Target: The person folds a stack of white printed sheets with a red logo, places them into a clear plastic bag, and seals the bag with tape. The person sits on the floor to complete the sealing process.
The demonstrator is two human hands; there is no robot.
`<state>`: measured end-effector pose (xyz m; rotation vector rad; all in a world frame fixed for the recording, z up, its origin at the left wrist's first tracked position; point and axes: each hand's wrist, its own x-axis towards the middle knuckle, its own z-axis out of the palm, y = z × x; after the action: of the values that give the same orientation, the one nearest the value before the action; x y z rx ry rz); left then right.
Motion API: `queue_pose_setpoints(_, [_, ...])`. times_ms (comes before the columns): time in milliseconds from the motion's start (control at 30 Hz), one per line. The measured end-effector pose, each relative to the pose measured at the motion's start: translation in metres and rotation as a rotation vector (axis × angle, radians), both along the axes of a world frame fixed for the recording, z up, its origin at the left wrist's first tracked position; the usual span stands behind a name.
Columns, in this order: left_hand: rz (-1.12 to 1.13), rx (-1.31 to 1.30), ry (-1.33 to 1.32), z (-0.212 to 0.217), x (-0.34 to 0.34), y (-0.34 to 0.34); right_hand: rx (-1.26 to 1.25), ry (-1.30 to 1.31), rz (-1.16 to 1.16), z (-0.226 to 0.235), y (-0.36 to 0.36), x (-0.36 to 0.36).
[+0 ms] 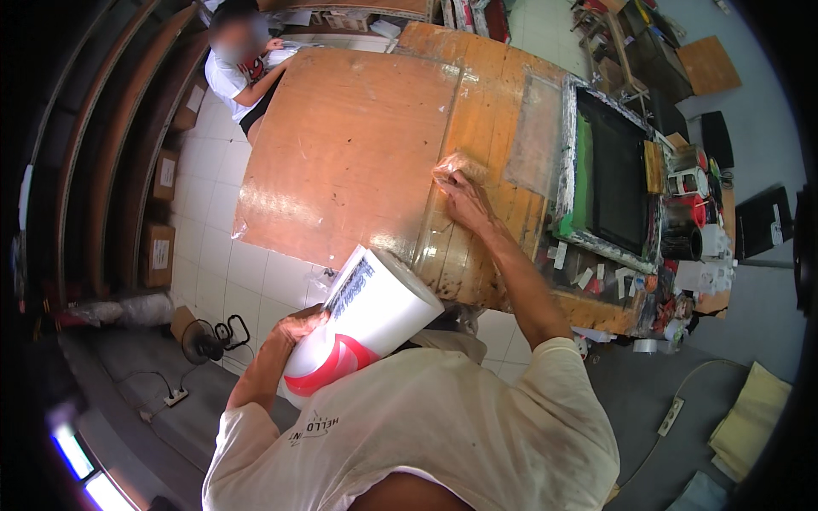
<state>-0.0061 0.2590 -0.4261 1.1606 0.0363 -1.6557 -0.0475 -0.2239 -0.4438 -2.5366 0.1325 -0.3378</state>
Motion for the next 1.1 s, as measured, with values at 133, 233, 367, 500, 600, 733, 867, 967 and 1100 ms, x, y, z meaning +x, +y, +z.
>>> queue_pose_setpoints(133, [-0.056, -0.097, 0.052, -0.056, 0.012, 0.031, -0.091, 0.219, 0.078, 0.029, 0.003, 0.010])
queue_pose_setpoints(233, [-0.130, -0.164, 0.153, -0.015, 0.039, 0.002, -0.133, 0.350, 0.085, 0.032, -0.006, 0.016])
queue_pose_setpoints(367, [-0.159, -0.204, 0.053, -0.027, 0.064, 0.021, -0.316, 0.372, 0.055, 0.035, -0.013, 0.017])
queue_pose_setpoints(500, [-0.143, -0.243, -0.188, -0.076, 0.065, 0.053, 0.223, 0.211, -0.075, -0.005, -0.024, 0.010])
queue_pose_setpoints(600, [-0.157, -0.209, -0.088, -0.065, 0.074, 0.050, 0.330, 0.297, -0.291, -0.026, -0.024, 0.015])
queue_pose_setpoints(733, [-0.187, -0.187, -0.047, -0.056, 0.085, 0.048, 0.162, 0.203, -0.156, -0.068, -0.042, 0.007])
queue_pose_setpoints(867, [-0.193, -0.182, -0.058, -0.053, 0.082, 0.045, -0.230, 0.523, -0.210, -0.038, -0.034, 0.011])
queue_pose_setpoints(967, [-0.194, -0.169, -0.061, -0.049, 0.079, 0.042, -0.421, 0.471, -0.093, -0.010, -0.029, 0.014])
queue_pose_setpoints(1100, [-0.204, -0.162, -0.073, -0.045, 0.078, 0.039, -0.417, 0.529, -0.115, 0.009, -0.031, 0.017])
